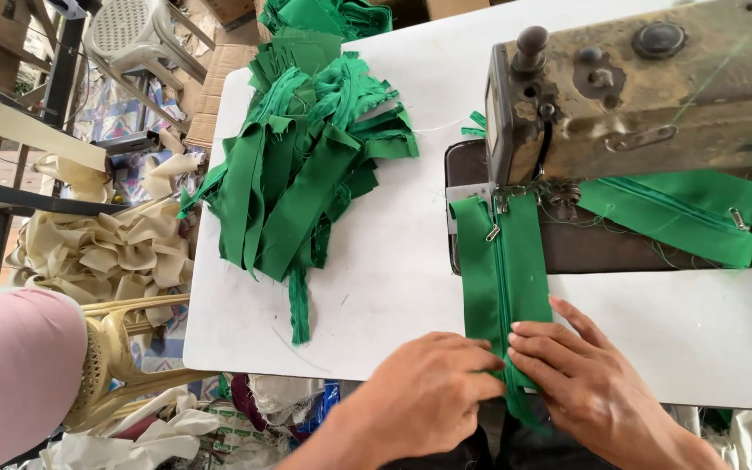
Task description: Sewing green zippers onto green fabric strips using an industrial sewing machine
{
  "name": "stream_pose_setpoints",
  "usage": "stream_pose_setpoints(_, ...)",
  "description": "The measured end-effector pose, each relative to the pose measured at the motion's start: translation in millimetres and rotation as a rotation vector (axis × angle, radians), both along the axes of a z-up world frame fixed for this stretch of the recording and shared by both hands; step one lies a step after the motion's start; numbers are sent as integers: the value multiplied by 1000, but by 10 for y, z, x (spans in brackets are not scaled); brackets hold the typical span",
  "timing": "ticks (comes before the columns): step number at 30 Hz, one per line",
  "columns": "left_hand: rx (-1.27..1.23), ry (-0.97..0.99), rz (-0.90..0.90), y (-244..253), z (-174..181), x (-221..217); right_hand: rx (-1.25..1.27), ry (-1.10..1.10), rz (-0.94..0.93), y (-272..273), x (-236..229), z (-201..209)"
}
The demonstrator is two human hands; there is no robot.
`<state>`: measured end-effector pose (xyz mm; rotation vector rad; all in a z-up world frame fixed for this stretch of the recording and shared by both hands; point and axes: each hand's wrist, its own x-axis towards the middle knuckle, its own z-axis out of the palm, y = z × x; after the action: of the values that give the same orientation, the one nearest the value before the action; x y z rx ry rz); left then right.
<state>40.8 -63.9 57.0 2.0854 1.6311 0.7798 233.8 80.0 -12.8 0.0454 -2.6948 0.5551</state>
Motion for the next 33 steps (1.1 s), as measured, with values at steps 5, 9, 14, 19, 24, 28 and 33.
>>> stream_pose_setpoints(5, 142, 151, 80, 531, -301, -409, 77, -77, 55, 15, 133, -188)
stream_pose_setpoints(9, 143, 268, 97, 627, -496, -559, 180, -112, 33, 62, 212, -198)
stream_pose_setpoints(14, 90, 209, 108, 604, -512, -557, 316, -53, 14, 16, 238, -461)
stream_pose_setpoints(19, 92, 158, 148, 625, -531, -569, 162, -127, -139, -137, 443, -1147)
stream_pose_setpoints(24, 82, 156, 144, 784, -629, -738, 315, -69, -93, 166, 137, -690)
stream_pose_setpoints(28, 139, 176, 122, 830, -573, -800, 313, -49, -87, 206, 50, -545)
stream_pose_setpoints(33, 97, 198, 118, 771, -533, -753, 341, -65, -83, 165, 116, -654)
